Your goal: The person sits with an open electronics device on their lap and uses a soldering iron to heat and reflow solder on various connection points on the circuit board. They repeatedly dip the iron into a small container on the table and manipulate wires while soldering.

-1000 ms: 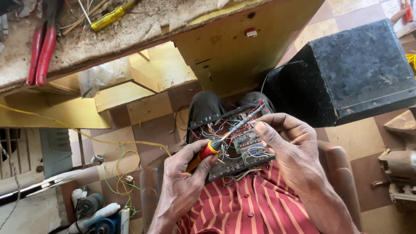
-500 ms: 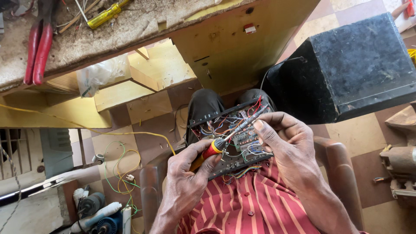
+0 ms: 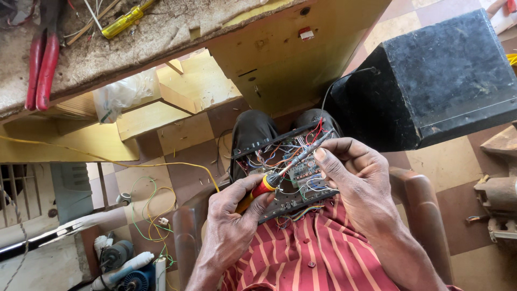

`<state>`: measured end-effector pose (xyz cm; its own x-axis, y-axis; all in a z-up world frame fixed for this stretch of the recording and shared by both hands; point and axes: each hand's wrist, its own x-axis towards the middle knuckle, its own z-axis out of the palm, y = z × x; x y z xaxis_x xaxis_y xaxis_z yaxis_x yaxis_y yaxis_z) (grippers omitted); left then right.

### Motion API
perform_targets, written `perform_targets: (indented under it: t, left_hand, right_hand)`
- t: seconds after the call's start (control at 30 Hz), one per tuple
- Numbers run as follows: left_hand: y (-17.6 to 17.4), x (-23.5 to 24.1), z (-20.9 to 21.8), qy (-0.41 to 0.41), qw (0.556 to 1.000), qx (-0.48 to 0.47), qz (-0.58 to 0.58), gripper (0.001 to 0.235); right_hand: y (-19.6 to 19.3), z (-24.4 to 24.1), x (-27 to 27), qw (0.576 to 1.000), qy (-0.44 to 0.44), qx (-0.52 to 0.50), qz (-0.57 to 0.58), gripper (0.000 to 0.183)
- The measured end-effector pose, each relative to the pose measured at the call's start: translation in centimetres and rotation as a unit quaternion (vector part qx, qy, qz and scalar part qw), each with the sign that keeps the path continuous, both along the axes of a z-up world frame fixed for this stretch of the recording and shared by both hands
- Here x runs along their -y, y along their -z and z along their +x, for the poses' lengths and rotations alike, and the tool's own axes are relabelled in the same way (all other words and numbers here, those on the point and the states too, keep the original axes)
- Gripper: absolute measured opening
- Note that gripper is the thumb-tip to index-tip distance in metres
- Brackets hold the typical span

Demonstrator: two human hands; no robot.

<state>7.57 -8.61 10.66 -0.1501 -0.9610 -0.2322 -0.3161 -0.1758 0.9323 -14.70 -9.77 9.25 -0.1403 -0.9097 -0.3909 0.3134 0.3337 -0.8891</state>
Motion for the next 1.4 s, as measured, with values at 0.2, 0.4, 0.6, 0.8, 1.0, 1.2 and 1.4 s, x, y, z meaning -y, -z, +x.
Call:
perform_targets:
  t: [0.2,0.4,0.6,0.8,1.0,1.2,1.4]
  left_hand:
    - [-0.1,0.1,0.1,0.009,1.0,0.021,0.006,0.032]
    - [-0.6,0.5,-0.2,-0.035,0.998,-0.034,0.035,0.028]
    - [-0.5,1.0,-0.1,-0.091,0.98,-0.117,0.135,0.03]
    - [0.0,0.4,-0.6,-0.042,0.986,-0.121,0.108,0.019]
    - [-0.1,0.3,-0.7,-0.026,0.994,-0.083,0.065,0.011]
    - [-0.3,0.0,-0.5,0.001,0.999,-0.041,-0.006,0.014]
    - [-1.1,1.4,4.7,-0.119,0.983,0.099,-0.102,0.009]
  right_hand:
    - [0.0,0.0,0.0,1.0,0.001,-0.006,0.001,0.017]
    - [-0.6,0.3,0.0,0.999,-0.012,-0.042,0.01,0.015]
    - [-1.5,2.2,-1.0,0.963,-0.116,-0.223,-0.095,0.01]
    - [-2.2,3.7,-1.6,0.904,-0.176,-0.329,-0.209,0.013]
    - [-2.4,4.0,-1.7,0.878,-0.192,-0.366,-0.243,0.012]
    - [-2.4,3.7,-2.4,0.88,-0.197,-0.378,-0.211,0.01]
    - [-1.9,0.7,-2.0,0.934,-0.094,-0.315,-0.139,0.008]
